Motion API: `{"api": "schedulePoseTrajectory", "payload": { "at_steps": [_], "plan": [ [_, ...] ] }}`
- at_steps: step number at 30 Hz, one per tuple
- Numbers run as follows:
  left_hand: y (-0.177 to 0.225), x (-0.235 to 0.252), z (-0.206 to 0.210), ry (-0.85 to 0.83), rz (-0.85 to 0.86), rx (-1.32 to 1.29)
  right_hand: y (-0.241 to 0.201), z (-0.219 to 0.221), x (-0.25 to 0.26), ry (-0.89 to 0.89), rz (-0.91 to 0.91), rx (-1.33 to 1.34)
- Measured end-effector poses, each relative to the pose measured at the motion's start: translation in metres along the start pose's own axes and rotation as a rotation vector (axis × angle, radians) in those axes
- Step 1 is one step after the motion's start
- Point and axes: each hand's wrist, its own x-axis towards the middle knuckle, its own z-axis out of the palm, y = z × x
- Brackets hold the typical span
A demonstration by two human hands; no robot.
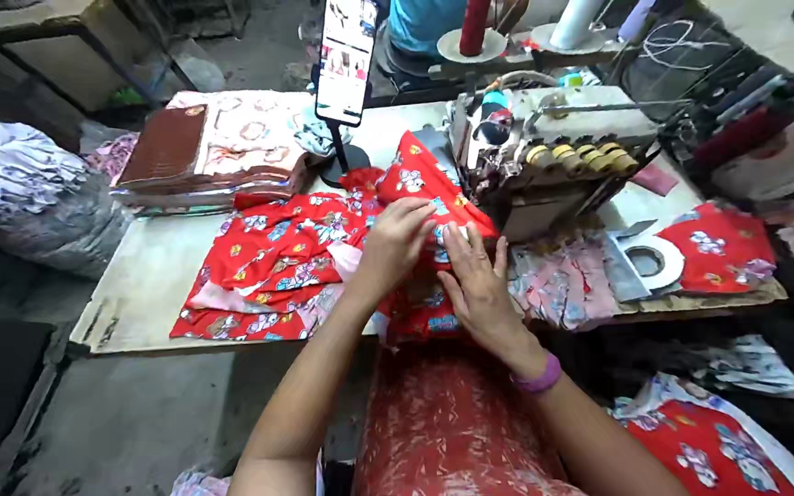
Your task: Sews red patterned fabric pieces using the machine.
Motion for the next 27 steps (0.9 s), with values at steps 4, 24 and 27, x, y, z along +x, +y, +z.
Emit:
{"api": "schedulePoseTrajectory", "payload": {
  "at_steps": [4,24,27],
  "plan": [
    [-0.010,0.046,0.015,-0.198,0.009,0.057,0.022,-0.024,-0.005,0.330,0.161,0.158],
    [0.011,0.046,0.032,-0.221,-0.118,0.257,0.037,-0.068,-0.023,-0.109,0.681,0.839],
    [0.008,0.066,0.033,-0.268,-0.169,0.307,0.046,-0.065,-0.011,-0.131,0.667,0.850]
  ]
}}
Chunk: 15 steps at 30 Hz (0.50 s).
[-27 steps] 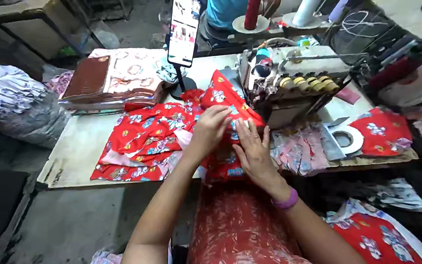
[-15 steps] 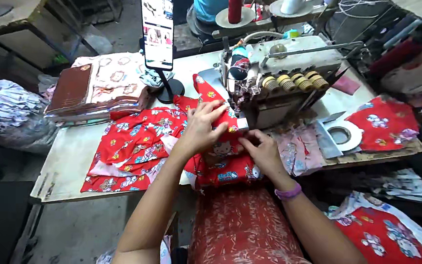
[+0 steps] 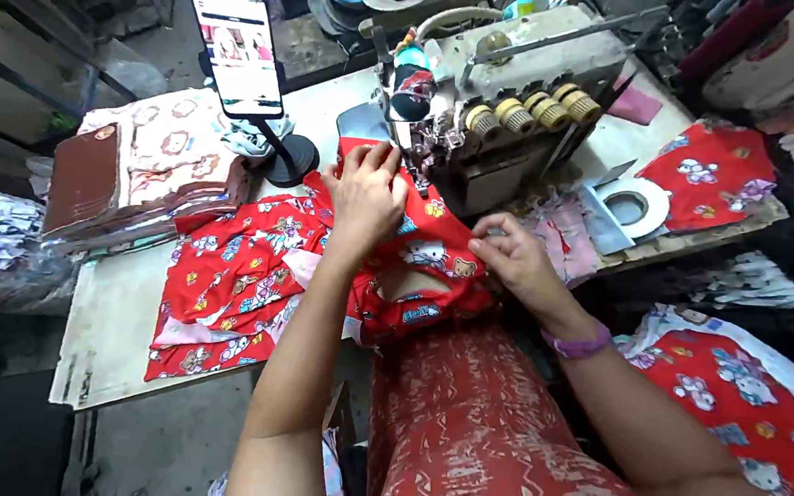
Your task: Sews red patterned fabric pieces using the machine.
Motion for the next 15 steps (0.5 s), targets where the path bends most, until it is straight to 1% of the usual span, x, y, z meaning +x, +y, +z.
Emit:
{"api": "schedulePoseTrajectory", "payload": {
  "at_steps": [1,2,4,6,7,8,10,11,13,14,15],
  "plan": [
    [0.000,0.001,-0.001,-0.017,-0.006,0.017,0.004,-0.003,-0.004,-0.084,0.032,0.031],
    [-0.001,0.000,-0.001,-0.029,-0.012,0.027,0.010,-0.008,-0.013,-0.204,0.070,0.061],
    [-0.004,-0.001,0.000,-0.048,-0.033,0.037,0.029,-0.016,-0.043,-0.435,0.175,0.054],
    [-0.006,-0.002,0.002,-0.063,-0.044,0.041,0.047,-0.028,-0.080,-0.591,0.314,-0.110],
    [-0.006,-0.002,0.003,-0.067,-0.042,0.039,0.051,-0.037,-0.097,-0.653,0.345,-0.187],
    [-0.005,-0.002,0.004,-0.065,-0.039,0.037,0.051,-0.048,-0.113,-0.677,0.347,-0.214],
    [-0.003,-0.002,0.003,-0.049,-0.037,0.024,0.047,-0.070,-0.135,-0.606,0.354,-0.209],
    [-0.004,-0.002,0.003,-0.041,-0.035,0.023,0.048,-0.079,-0.142,-0.536,0.391,-0.288],
    [-0.005,-0.003,0.004,-0.021,-0.027,0.021,0.049,-0.095,-0.144,-0.399,0.450,-0.535],
    [-0.007,-0.003,0.005,-0.005,-0.016,0.026,0.048,-0.107,-0.141,-0.273,0.398,-0.601],
    [-0.011,-0.004,0.006,0.016,0.003,0.031,0.042,-0.122,-0.136,-0.083,0.298,-0.610]
  ]
}}
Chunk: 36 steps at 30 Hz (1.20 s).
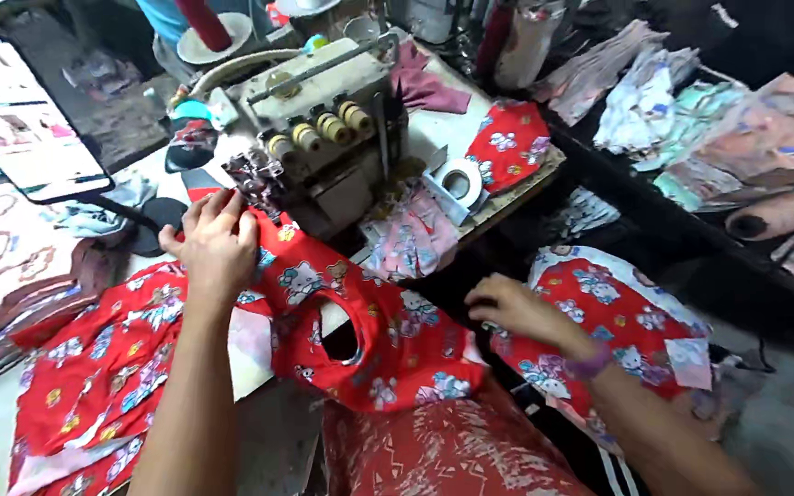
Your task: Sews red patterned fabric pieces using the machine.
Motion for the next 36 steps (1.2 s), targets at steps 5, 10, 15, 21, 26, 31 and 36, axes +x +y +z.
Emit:
{"api": "schedulePoseTrajectory", "payload": {
  "at_steps": [5,10,15,21,26,31,36],
  "plan": [
    [0.005,-0.012,-0.006,0.223,0.052,0.031,0.013,-0.105,0.053,0.688,-0.209,-0.001],
    [0.026,-0.057,-0.006,0.403,0.161,-0.033,0.042,-0.128,0.119,0.333,-0.111,0.029],
    [0.042,-0.100,-0.015,0.436,0.178,-0.092,0.041,-0.135,0.111,0.305,-0.037,0.200],
    [0.077,-0.107,-0.006,0.379,0.242,-0.408,0.022,-0.148,0.121,0.573,0.087,-0.013],
    [0.114,-0.108,-0.036,0.342,0.233,-0.668,-0.085,-0.166,0.080,0.994,-0.071,-0.221],
    [0.138,-0.116,-0.044,0.116,0.106,-0.966,-0.160,-0.066,0.035,0.352,-0.487,0.020],
    [0.098,-0.141,-0.032,-0.330,-0.279,-1.380,-0.163,0.006,0.040,-0.306,-0.475,0.533]
  ]
}}
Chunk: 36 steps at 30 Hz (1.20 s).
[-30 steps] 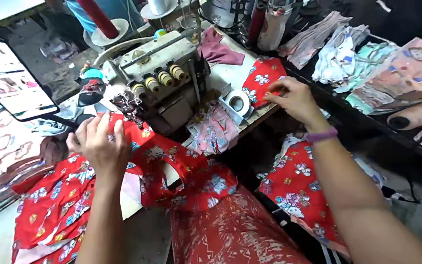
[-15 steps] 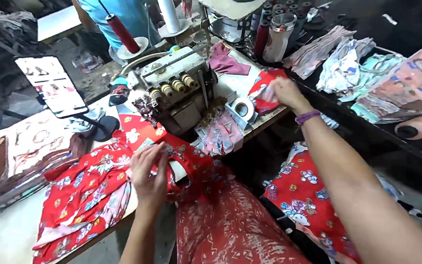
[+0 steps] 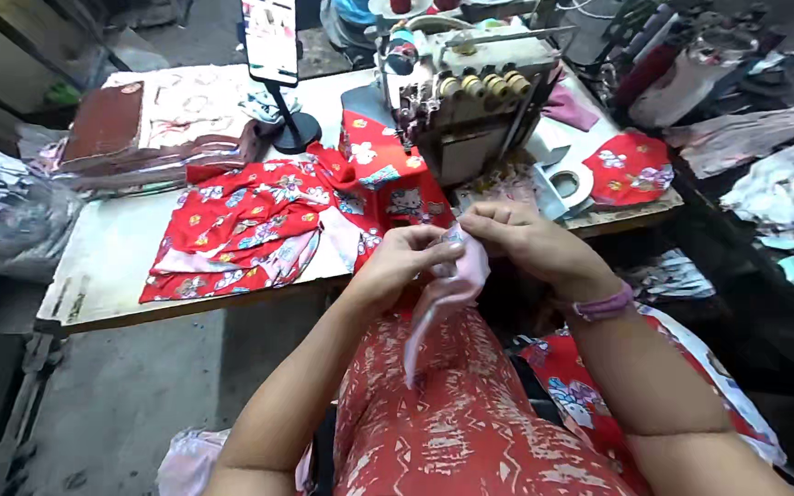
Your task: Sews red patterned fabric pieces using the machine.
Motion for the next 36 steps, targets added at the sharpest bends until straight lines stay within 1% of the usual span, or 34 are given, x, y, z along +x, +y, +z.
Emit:
{"api": "schedulePoseTrajectory", "payload": {
  "at_steps": [1,3,5,6,8,10,12,14,16,17,19,20,22,23,26,27,29,32,34,36],
  "plan": [
    [-0.003,-0.005,-0.010,-0.005,-0.034,-0.073,0.003,0.005,0.004,-0.013,0.013,0.062],
    [-0.005,-0.013,-0.025,0.015,-0.039,-0.185,0.006,0.015,0.011,-0.029,0.021,0.123],
    [-0.004,-0.019,-0.036,0.051,0.005,-0.179,0.012,0.027,0.014,-0.041,0.059,0.138],
    [-0.003,-0.021,-0.041,0.089,0.055,-0.103,0.017,0.036,0.013,-0.043,0.105,0.138],
    [-0.001,-0.024,-0.049,0.212,0.200,0.217,0.032,0.053,0.009,-0.037,0.201,0.145],
    [0.005,-0.017,-0.057,0.299,0.361,0.519,0.035,0.061,0.004,0.007,0.196,0.173],
    [0.020,-0.006,-0.062,0.300,0.485,0.702,0.023,0.060,0.002,0.070,0.105,0.232],
    [0.039,0.011,-0.066,0.259,0.569,0.796,0.012,0.053,0.007,0.139,0.051,0.257],
    [0.051,0.038,-0.073,0.211,0.642,0.919,0.014,0.045,0.019,0.256,0.017,0.142],
    [0.050,0.054,-0.076,0.206,0.667,0.998,0.022,0.044,0.027,0.346,-0.011,0.016],
    [0.040,0.089,-0.084,0.212,0.682,1.102,0.043,0.039,0.048,0.521,-0.050,-0.230],
    [0.031,0.107,-0.089,0.215,0.684,1.117,0.054,0.036,0.061,0.581,-0.042,-0.294],
    [0.011,0.133,-0.098,0.215,0.652,1.092,0.069,0.026,0.080,0.618,0.065,-0.325],
    [0.005,0.136,-0.099,0.228,0.633,1.059,0.072,0.020,0.082,0.589,0.127,-0.308],
    [0.008,0.114,-0.093,0.236,0.540,0.976,0.070,0.007,0.070,0.360,0.264,-0.241],
    [0.008,0.105,-0.089,0.243,0.525,0.966,0.068,0.005,0.068,0.327,0.276,-0.244],
    [0.006,0.096,-0.082,0.252,0.507,0.969,0.064,0.006,0.070,0.373,0.221,-0.310],
    [0.006,0.097,-0.077,0.291,0.508,0.990,0.058,0.010,0.084,0.464,0.139,-0.370],
    [0.004,0.098,-0.074,0.327,0.525,1.026,0.060,0.010,0.085,0.491,0.117,-0.327],
    [0.003,0.099,-0.073,0.367,0.544,1.070,0.064,0.009,0.082,0.497,0.089,-0.223]
  ]
}}
